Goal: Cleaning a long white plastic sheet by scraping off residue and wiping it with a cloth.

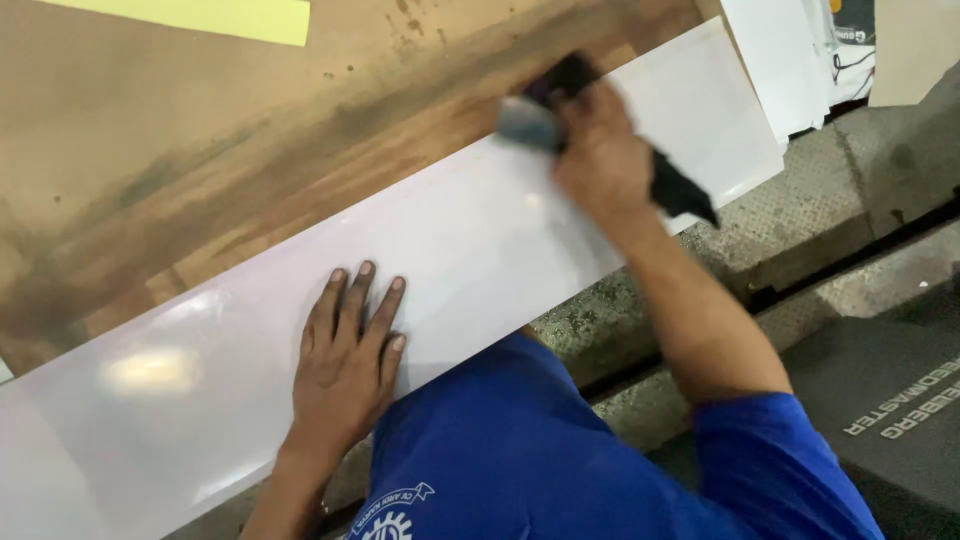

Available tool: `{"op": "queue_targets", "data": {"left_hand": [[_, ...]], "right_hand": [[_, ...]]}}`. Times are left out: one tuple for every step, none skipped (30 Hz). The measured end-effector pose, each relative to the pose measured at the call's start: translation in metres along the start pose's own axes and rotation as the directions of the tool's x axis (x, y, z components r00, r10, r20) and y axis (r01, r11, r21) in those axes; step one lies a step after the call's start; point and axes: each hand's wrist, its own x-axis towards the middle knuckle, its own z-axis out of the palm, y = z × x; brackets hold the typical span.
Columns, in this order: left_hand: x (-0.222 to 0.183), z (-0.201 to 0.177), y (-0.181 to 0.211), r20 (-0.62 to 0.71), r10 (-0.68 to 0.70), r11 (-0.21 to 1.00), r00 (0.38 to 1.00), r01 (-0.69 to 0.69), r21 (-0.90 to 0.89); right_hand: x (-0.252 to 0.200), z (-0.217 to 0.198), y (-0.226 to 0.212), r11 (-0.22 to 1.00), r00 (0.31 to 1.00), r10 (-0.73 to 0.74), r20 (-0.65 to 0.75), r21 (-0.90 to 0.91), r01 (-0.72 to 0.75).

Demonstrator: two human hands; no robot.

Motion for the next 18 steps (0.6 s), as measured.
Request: {"op": "queue_targets", "data": {"left_hand": [[0.002, 0.001, -0.002, -0.004, -0.004, 1.000, 1.000, 0.004, 0.011], [0.003, -0.001, -0.002, -0.012, -0.013, 1.000, 1.000, 0.013, 0.011], [0.002, -0.003, -0.002, -0.011, -0.015, 1.000, 1.000, 0.015, -0.013], [0.002, -0.004, -0.002, -0.010, -0.018, 0.999, 1.000, 0.017, -0.036], [0.003, -0.004, -0.003, -0.013, -0.016, 0.999, 1.000, 0.015, -0.043], [0.004, -0.005, -0.004, -0.011, -0.026, 0.999, 1.000, 0.026, -0.041], [0.006, -0.006, -0.007, -0.010, -0.038, 0.999, 0.999, 0.037, -0.033], [0.011, -0.004, -0.007, -0.016, -0.037, 0.999, 0.999, 0.036, -0.035], [0.010, -0.004, -0.008, -0.027, -0.030, 0.999, 0.999, 0.028, -0.044], [0.010, -0.004, -0.008, -0.039, -0.023, 0.998, 0.999, 0.021, -0.053], [0.010, -0.005, -0.008, -0.032, -0.023, 0.998, 0.999, 0.021, -0.053], [0.009, -0.008, -0.008, -0.037, -0.024, 0.999, 0.999, 0.022, -0.046], [0.009, -0.007, -0.007, -0.041, -0.022, 0.999, 0.999, 0.020, -0.050], [0.007, -0.006, -0.005, -0.036, -0.019, 0.998, 0.999, 0.017, -0.062], [0.008, -0.005, -0.007, -0.044, -0.018, 0.999, 0.999, 0.015, -0.050], [0.009, -0.006, -0.008, -0.051, -0.016, 0.999, 0.999, 0.014, -0.039], [0.009, -0.007, -0.009, -0.059, -0.021, 0.999, 0.998, 0.018, -0.039], [0.010, -0.007, -0.010, -0.070, -0.020, 0.999, 0.997, 0.018, -0.036]], "right_hand": [[0.009, 0.003, 0.039, 0.988, 0.986, 0.115, -0.118, -0.085, -0.125], [0.014, -0.004, 0.046, 0.990, 0.987, 0.104, -0.119, -0.085, -0.114], [0.017, -0.011, 0.053, 0.977, 0.979, 0.180, -0.094, -0.098, -0.189], [0.020, -0.019, 0.062, 0.958, 0.964, 0.255, -0.069, -0.114, -0.262], [0.014, -0.017, 0.047, 0.958, 0.965, 0.253, -0.070, -0.122, -0.260], [0.009, -0.015, 0.034, 0.973, 0.984, 0.156, -0.090, -0.160, -0.169], [0.005, -0.012, 0.019, 0.978, 0.993, 0.056, -0.109, -0.195, -0.076], [0.001, -0.027, -0.008, 0.977, 0.992, 0.052, -0.112, -0.199, -0.074], [-0.007, -0.039, -0.038, 0.997, 0.997, 0.059, 0.046, -0.056, -0.057], [-0.016, -0.051, -0.068, 0.994, 0.979, 0.043, 0.202, 0.090, -0.062], [-0.017, -0.044, -0.055, 0.994, 0.978, 0.046, 0.206, 0.092, -0.066], [-0.019, -0.037, -0.042, 0.993, 0.994, 0.062, 0.094, 0.092, -0.071], [-0.023, -0.033, -0.027, 0.994, 0.997, 0.078, -0.016, 0.081, -0.076], [-0.025, -0.032, -0.004, 0.994, 0.997, 0.082, -0.008, 0.072, -0.081], [-0.019, -0.030, 0.018, 0.984, 0.985, 0.172, 0.012, -0.046, -0.171], [-0.012, -0.028, 0.039, 0.953, 0.965, 0.263, 0.021, -0.165, -0.256], [-0.010, -0.030, 0.055, 0.955, 0.967, 0.254, 0.018, -0.165, -0.248], [-0.008, -0.031, 0.072, 0.962, 0.971, 0.239, 0.028, -0.143, -0.232]]}}
